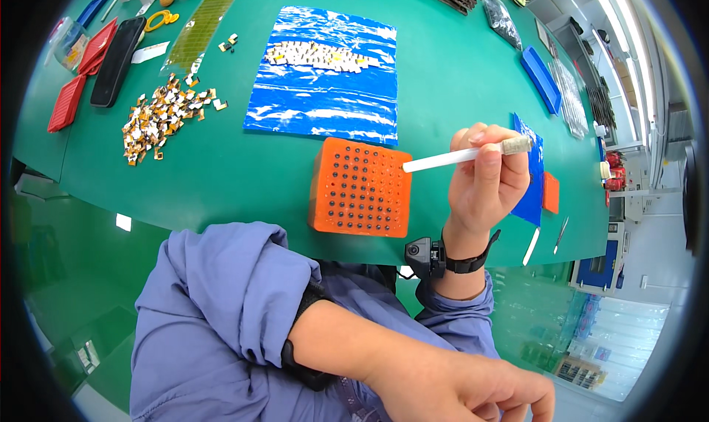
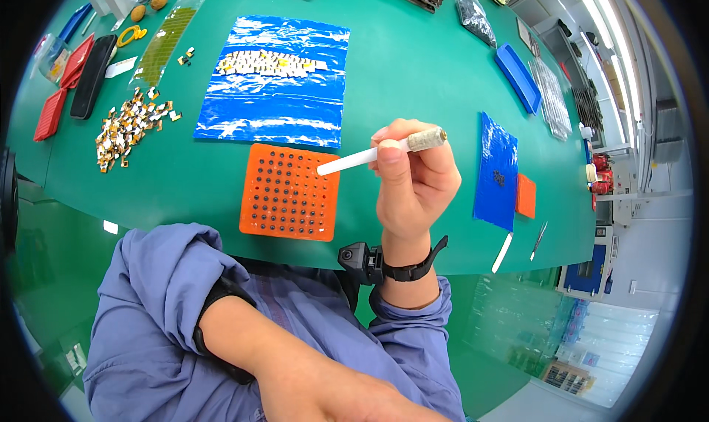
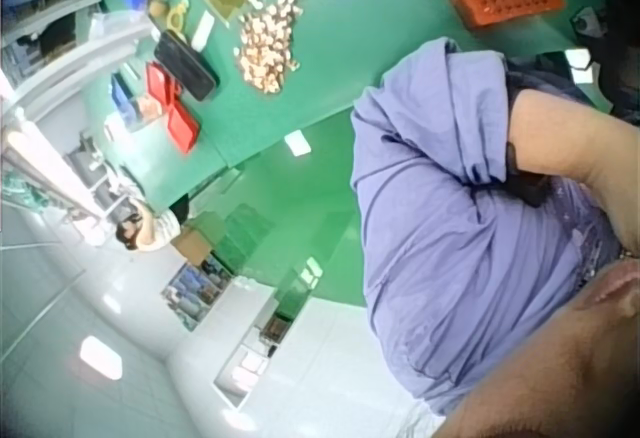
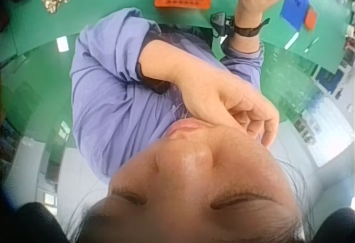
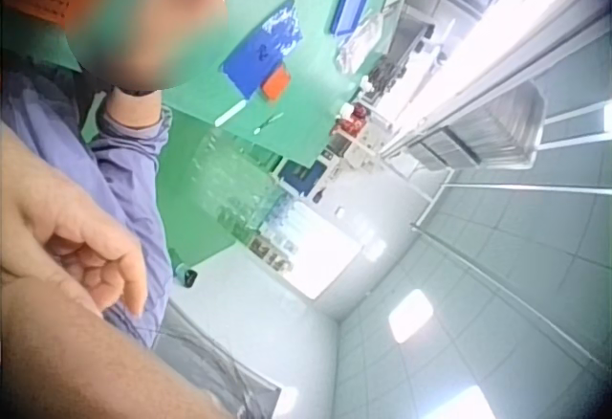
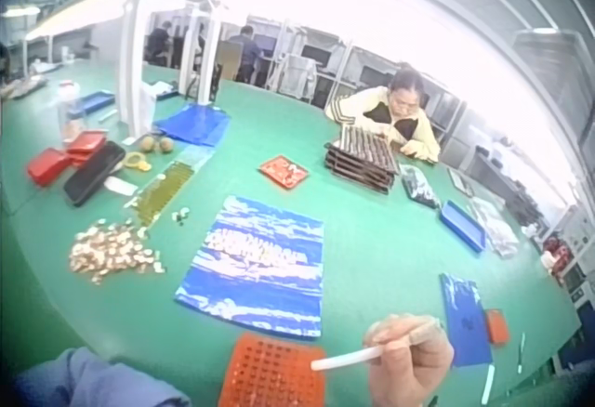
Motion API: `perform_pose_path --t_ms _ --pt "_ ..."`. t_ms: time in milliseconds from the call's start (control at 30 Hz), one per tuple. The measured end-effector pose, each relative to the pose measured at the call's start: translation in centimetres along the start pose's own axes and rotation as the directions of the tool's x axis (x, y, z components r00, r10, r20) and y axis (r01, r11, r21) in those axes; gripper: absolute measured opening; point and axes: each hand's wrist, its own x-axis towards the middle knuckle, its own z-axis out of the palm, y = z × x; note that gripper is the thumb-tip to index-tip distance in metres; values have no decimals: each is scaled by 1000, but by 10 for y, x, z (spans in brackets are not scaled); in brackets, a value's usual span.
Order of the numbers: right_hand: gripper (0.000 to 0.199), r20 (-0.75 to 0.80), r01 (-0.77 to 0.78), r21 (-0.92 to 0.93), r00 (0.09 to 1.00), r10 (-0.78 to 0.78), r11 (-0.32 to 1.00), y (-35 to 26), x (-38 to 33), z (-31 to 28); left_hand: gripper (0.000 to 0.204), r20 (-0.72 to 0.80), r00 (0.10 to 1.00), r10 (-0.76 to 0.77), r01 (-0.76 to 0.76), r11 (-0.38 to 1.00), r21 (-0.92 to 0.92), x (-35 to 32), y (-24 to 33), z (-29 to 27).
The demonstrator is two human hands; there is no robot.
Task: The person uses a white stick-like tool to pick up small electronic components from a blue sheet and place them into holes on an orange grid. The person repeats this process continuously, moving components one at a time from the source pile to the grid.
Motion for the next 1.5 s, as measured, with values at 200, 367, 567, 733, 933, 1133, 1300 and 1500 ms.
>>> perform_pose_path --t_ms 200,367,567,733,933,1133,1300,1500 --pt "15 -9 2 -2 1000 -2 1000 0 0 1 36 16 995 98 -95 984 -149 3 -10 3" --pt "15 -6 -12 -4 1000 12 1000 0 0 0 35 10 997 83 -80 982 -170 3 -8 3" --pt "15 -2 0 0 1000 0 1000 1 0 -1 34 16 996 89 -86 989 -116 4 -11 -1" --pt "15 -9 -7 -1 1000 7 1000 0 0 -1 34 11 998 54 -52 994 -99 2 -9 -1" --pt "14 3 5 14 1000 -5 1000 2 0 -1 34 -9 999 52 -53 995 -87 1 -11 -2" --pt "9 -17 -46 14 999 46 999 1 -1 -3 34 -210 978 -5 78 938 339 -15 15 -12" --pt "5 -64 -170 -31 984 168 985 -9 6 0 35 -592 695 408 -9 829 560 -49 38 -17" --pt "5 -81 -104 -114 992 95 988 -7 10 -5 36 -715 470 517 -66 829 556 -61 47 -15"
